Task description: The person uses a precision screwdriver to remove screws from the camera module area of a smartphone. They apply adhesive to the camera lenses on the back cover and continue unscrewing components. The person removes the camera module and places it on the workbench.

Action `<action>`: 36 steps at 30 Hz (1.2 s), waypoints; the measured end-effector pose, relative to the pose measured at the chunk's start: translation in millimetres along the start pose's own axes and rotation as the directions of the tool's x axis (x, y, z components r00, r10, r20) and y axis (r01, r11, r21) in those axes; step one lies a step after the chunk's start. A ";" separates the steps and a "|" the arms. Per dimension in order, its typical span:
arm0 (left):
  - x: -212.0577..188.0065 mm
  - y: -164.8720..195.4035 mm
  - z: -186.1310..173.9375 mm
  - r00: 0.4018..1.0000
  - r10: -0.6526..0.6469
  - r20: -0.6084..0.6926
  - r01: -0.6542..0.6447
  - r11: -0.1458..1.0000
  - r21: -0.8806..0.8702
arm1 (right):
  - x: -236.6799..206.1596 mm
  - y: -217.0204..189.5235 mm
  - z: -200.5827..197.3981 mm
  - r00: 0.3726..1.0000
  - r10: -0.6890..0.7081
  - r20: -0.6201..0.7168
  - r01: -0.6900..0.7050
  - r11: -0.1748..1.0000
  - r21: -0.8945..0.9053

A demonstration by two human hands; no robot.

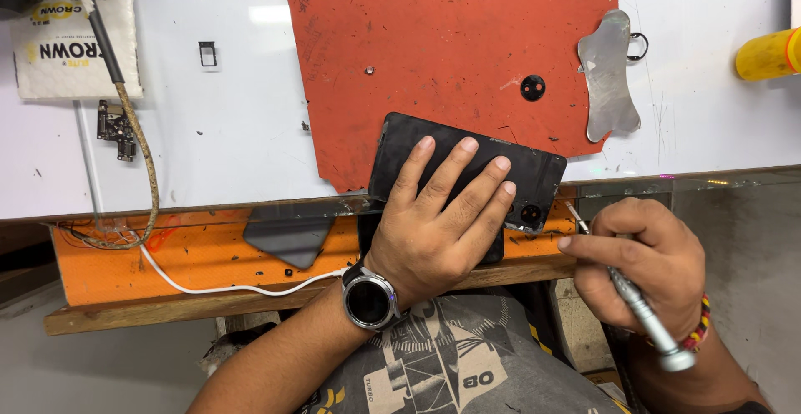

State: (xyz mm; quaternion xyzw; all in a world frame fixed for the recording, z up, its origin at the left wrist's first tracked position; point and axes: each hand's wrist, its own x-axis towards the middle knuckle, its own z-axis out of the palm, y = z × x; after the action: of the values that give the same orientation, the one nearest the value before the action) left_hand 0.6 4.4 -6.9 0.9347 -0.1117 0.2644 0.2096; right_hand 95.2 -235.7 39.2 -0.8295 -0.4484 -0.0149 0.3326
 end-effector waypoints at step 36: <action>16.3 3.5 -23.7 0.991 -0.044 0.126 0.053 0.996 -0.071 | 13.9 -0.3 -6.7 0.987 0.017 -0.161 0.016 0.980 0.201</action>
State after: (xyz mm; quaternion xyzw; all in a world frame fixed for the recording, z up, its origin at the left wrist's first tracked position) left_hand 2.5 10.3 21.4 0.9434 -0.1115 0.1960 0.2433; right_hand 105.1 -229.2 49.0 -0.7878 -0.4187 -0.0368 0.4502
